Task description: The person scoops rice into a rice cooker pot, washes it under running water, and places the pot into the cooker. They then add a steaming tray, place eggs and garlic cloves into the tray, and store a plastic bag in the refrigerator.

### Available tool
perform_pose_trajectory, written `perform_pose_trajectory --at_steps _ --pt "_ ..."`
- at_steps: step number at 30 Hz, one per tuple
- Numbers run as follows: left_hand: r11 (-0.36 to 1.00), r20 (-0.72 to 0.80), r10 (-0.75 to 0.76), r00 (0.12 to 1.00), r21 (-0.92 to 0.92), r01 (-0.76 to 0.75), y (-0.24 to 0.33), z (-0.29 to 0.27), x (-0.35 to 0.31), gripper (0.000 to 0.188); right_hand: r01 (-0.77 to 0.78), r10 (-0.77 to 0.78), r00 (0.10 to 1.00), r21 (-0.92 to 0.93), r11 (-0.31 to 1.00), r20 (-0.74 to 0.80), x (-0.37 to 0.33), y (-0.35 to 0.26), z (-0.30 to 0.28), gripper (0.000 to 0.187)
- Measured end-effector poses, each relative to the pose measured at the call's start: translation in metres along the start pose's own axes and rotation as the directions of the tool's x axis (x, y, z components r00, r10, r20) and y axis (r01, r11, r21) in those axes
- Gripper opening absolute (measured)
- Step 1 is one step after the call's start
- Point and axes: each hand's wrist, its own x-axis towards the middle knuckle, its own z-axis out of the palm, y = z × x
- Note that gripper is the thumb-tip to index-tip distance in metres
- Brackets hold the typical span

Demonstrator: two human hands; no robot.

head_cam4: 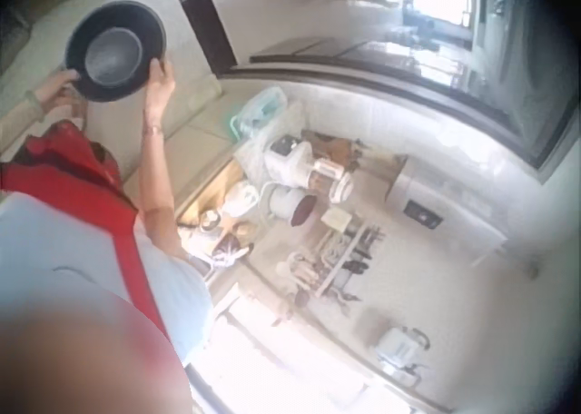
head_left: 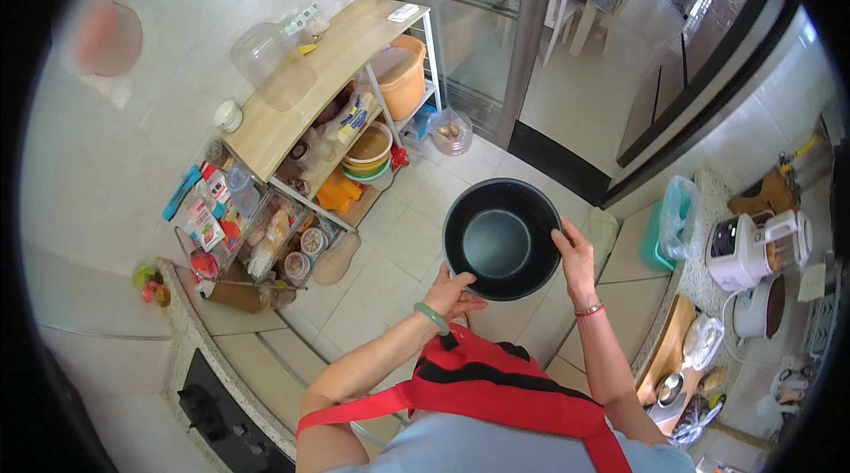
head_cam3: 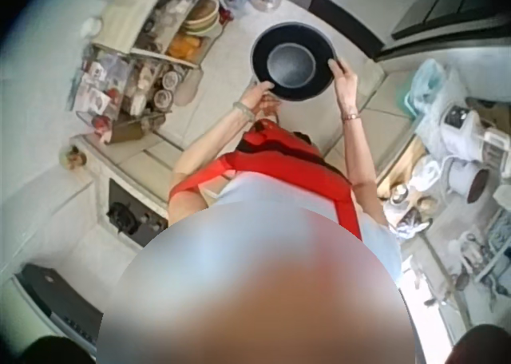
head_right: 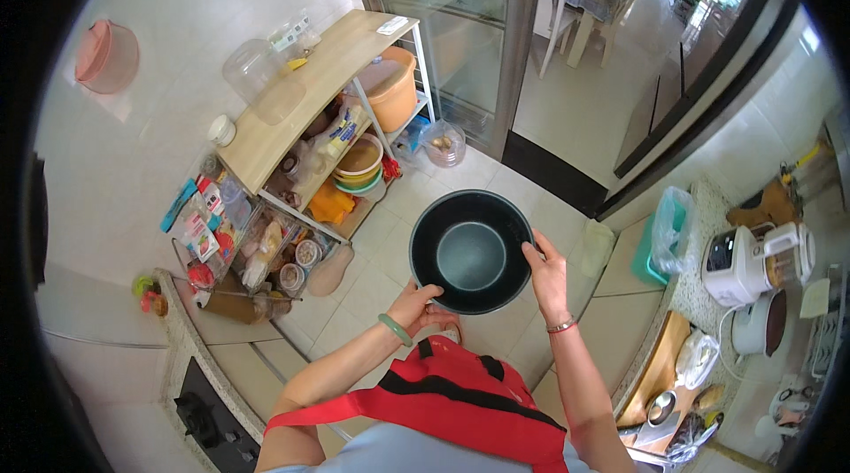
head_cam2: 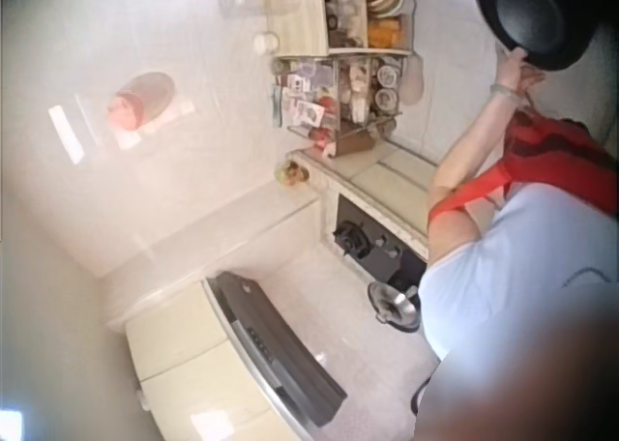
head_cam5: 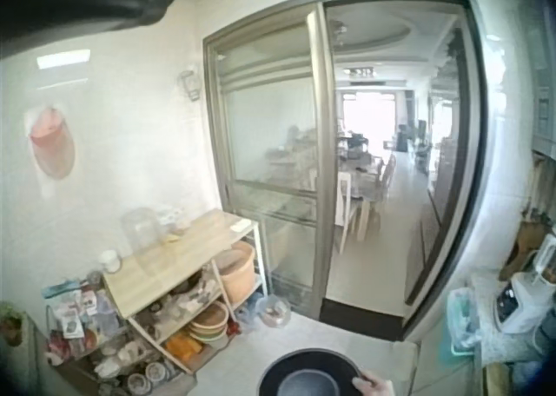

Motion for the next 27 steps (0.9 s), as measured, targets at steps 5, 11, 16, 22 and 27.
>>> perform_pose_trajectory --at_steps 5,11,16,22,27 --pt "1.000 -0.116 0.020 0.993 -0.011 -0.022 0.064 -0.024 0.037 0.060 0.047 -0.046 0.990 -0.005 0.999 0.131 0.076 -0.014 0.061 0.036" --pt "0.986 -0.169 0.043 0.985 -0.153 -0.070 0.105 -0.043 0.092 0.054 0.058 -0.052 0.945 -0.012 0.998 0.322 0.178 -0.006 0.110 0.036" --pt "0.951 -0.266 0.037 0.963 -0.288 -0.116 0.137 -0.037 0.147 0.056 -0.063 0.079 0.880 -0.049 0.997 0.469 0.263 -0.021 0.143 0.036" --pt "0.885 -0.379 0.068 0.923 -0.404 -0.231 0.172 -0.007 0.220 0.059 0.087 0.000 0.767 -0.104 0.991 0.642 0.385 -0.019 0.174 0.038" --pt "0.816 -0.481 0.086 0.873 -0.469 -0.339 0.202 0.017 0.268 0.057 0.150 0.001 0.683 -0.141 0.978 0.731 0.467 -0.021 0.204 0.036"
